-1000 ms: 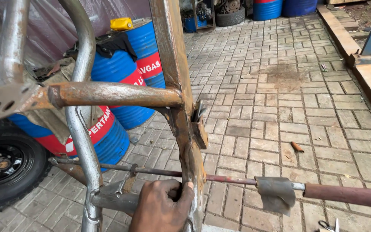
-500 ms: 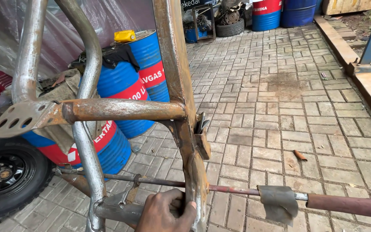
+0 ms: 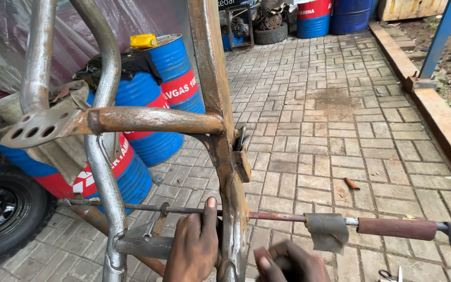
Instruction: Manually sanding a metal motorcycle frame using a small piece of sandpaper to smooth the surface.
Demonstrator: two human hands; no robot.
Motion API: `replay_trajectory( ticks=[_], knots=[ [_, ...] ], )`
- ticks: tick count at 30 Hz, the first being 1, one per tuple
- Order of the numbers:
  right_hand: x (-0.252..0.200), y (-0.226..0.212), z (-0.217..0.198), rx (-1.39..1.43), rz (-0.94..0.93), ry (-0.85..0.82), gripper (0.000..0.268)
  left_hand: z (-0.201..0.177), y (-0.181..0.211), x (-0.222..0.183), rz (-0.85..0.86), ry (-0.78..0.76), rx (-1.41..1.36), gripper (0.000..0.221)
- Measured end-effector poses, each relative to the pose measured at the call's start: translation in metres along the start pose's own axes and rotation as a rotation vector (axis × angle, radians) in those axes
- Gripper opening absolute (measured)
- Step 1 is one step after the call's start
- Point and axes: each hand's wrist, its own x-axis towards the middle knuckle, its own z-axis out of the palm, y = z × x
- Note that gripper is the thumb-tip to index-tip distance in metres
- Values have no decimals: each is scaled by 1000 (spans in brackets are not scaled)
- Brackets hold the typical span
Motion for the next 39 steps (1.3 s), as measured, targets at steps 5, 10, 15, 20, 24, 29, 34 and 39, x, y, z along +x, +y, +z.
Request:
replay_trajectory(
  ticks=[5,10,15,20,24,29,34,39],
  knots=[
    [-7,-71,9,-86,-158,-76,17,-14,21,-9,-110,2,-110,78],
    [-6,-61,17,-73,-315,-41,21,-13,24,-13,-99,12,-114,78],
    [-17,-81,24,-65,-279,-25,18,-28,36,-22,-25,-105,-86,77],
    [-17,-69,27,-113,-368,31,19,-19,29,-22,-50,-112,-109,76],
    [-15,-72,27,-239,-386,79,21,-30,41,-28,-60,-164,-102,72],
    [-18,-77,32,-213,-456,129,20,-23,35,-28,-64,-126,-142,73],
    [-12,-73,33,-270,-470,159,17,-16,34,-25,-51,-129,-128,73],
    [-29,-66,37,-299,-499,206,15,-20,38,-30,-76,-160,-128,76]
  ],
)
